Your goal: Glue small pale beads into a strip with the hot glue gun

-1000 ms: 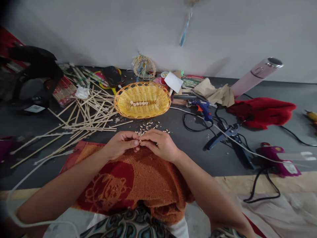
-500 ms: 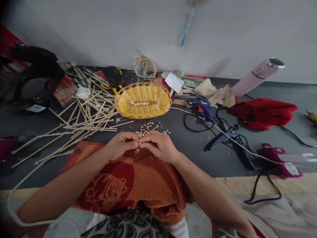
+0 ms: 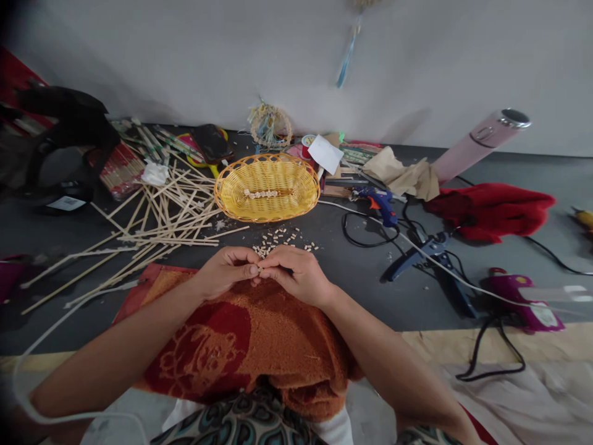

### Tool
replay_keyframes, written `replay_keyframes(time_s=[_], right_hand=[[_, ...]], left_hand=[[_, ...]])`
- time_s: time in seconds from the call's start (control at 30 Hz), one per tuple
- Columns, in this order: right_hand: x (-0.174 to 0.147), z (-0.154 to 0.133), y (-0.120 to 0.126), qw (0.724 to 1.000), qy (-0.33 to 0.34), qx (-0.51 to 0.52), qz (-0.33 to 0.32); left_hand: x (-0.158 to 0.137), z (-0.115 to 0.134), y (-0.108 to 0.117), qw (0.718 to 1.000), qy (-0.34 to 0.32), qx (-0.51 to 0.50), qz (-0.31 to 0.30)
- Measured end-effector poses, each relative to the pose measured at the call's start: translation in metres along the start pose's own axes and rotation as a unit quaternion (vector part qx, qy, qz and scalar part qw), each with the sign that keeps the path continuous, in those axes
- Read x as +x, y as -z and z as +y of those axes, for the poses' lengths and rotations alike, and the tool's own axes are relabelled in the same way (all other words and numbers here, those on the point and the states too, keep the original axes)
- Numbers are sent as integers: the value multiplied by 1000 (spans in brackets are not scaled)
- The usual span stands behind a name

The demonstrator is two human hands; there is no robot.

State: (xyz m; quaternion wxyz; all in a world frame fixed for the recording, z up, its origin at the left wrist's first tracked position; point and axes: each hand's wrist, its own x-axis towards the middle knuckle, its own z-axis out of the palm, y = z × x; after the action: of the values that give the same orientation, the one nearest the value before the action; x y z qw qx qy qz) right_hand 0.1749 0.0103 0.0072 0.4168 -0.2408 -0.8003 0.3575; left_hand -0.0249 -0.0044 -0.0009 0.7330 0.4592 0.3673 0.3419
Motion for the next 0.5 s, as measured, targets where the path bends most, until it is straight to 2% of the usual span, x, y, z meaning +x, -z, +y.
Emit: replay_keyframes(time_s=[0.23,0.5], right_hand=[[0,1,1,1000,20,-21,-1],[-3,6,3,991,33,-130,12]], left_hand=[[1,-3,1,1000,-3,0,-4],[1,-2,1,1000,4,-11,-2]])
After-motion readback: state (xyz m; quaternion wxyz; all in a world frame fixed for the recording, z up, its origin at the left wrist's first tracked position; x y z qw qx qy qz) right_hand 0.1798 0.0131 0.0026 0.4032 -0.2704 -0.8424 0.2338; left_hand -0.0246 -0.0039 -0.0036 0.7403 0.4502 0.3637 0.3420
